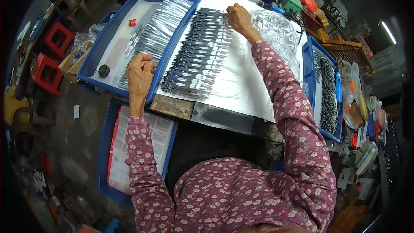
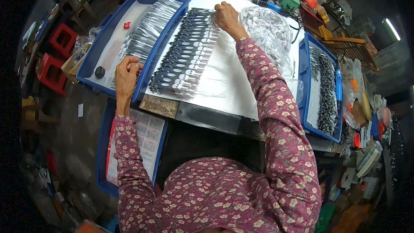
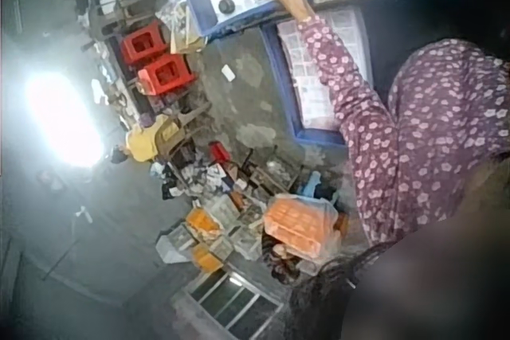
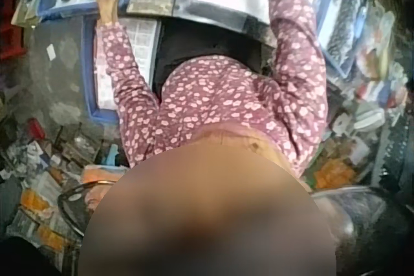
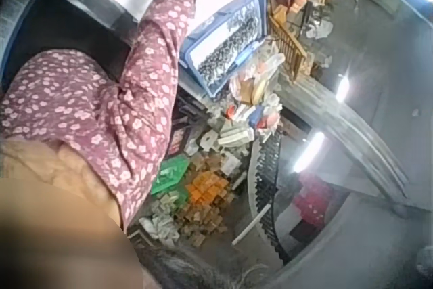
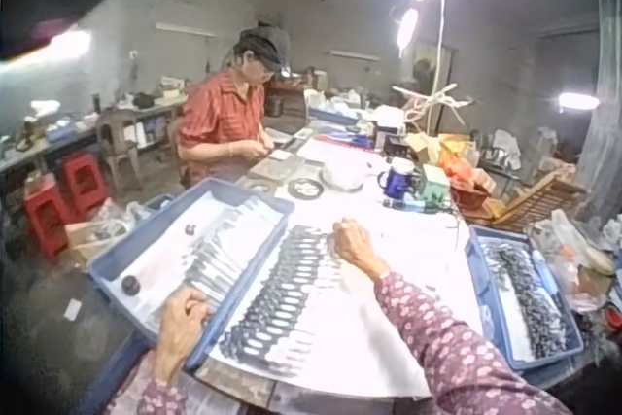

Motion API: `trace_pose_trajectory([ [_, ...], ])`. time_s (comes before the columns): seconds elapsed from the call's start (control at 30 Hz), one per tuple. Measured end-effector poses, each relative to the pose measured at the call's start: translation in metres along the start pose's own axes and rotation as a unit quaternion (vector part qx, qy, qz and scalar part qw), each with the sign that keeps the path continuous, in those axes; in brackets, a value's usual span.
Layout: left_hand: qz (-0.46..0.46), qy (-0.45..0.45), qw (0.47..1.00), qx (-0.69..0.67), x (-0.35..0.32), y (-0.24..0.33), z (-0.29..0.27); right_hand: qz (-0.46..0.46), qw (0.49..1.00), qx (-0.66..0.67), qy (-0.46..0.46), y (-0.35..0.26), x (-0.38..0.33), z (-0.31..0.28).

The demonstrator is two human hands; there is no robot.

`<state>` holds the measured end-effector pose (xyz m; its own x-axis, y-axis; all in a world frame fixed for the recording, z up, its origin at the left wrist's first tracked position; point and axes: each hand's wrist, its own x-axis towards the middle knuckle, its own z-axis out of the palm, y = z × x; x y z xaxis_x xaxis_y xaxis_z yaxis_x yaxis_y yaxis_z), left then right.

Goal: Assembling small metal components into a foldable tool at a manual workstation.

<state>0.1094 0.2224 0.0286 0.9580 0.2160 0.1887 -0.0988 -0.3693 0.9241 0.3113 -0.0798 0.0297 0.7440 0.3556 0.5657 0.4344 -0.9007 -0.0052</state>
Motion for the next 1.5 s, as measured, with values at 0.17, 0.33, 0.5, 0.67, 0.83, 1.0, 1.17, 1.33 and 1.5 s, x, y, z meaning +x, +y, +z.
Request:
trace_pose_trajectory([
  [0.17,-0.016,0.011,0.999,-0.041,0.000,-0.003,-0.001,0.012,0.998,-0.004,0.063,-0.002,-0.007,-0.006],
  [0.33,0.022,0.042,0.998,-0.040,0.007,-0.017,-0.001,0.015,0.995,0.062,0.075,-0.006,-0.019,-0.017],
  [0.5,-0.013,0.032,0.997,-0.071,0.012,-0.009,-0.003,0.028,0.981,0.192,0.025,-0.021,-0.051,-0.061],
  [0.67,0.042,0.040,0.996,0.074,0.027,-0.018,-0.045,-0.005,0.969,0.248,-0.005,-0.034,-0.084,-0.114],
  [0.83,0.064,-0.073,0.950,0.298,0.035,-0.021,-0.063,0.076,0.951,0.296,-0.044,-0.043,-0.123,-0.159],
  [1.0,0.157,-0.120,0.903,0.382,0.038,-0.037,-0.067,0.125,0.934,0.322,-0.089,-0.051,-0.163,-0.181],
  [1.17,0.097,-0.179,0.921,0.332,0.040,-0.026,-0.070,0.181,0.902,0.373,-0.124,-0.053,-0.202,-0.190],
  [1.33,0.108,-0.196,0.941,0.253,0.049,-0.041,-0.075,0.271,0.867,0.391,-0.146,-0.056,-0.237,-0.199],
  [1.5,0.146,-0.167,0.924,0.311,0.054,-0.058,-0.068,0.259,0.881,0.380,-0.109,-0.046,-0.265,-0.207],
])
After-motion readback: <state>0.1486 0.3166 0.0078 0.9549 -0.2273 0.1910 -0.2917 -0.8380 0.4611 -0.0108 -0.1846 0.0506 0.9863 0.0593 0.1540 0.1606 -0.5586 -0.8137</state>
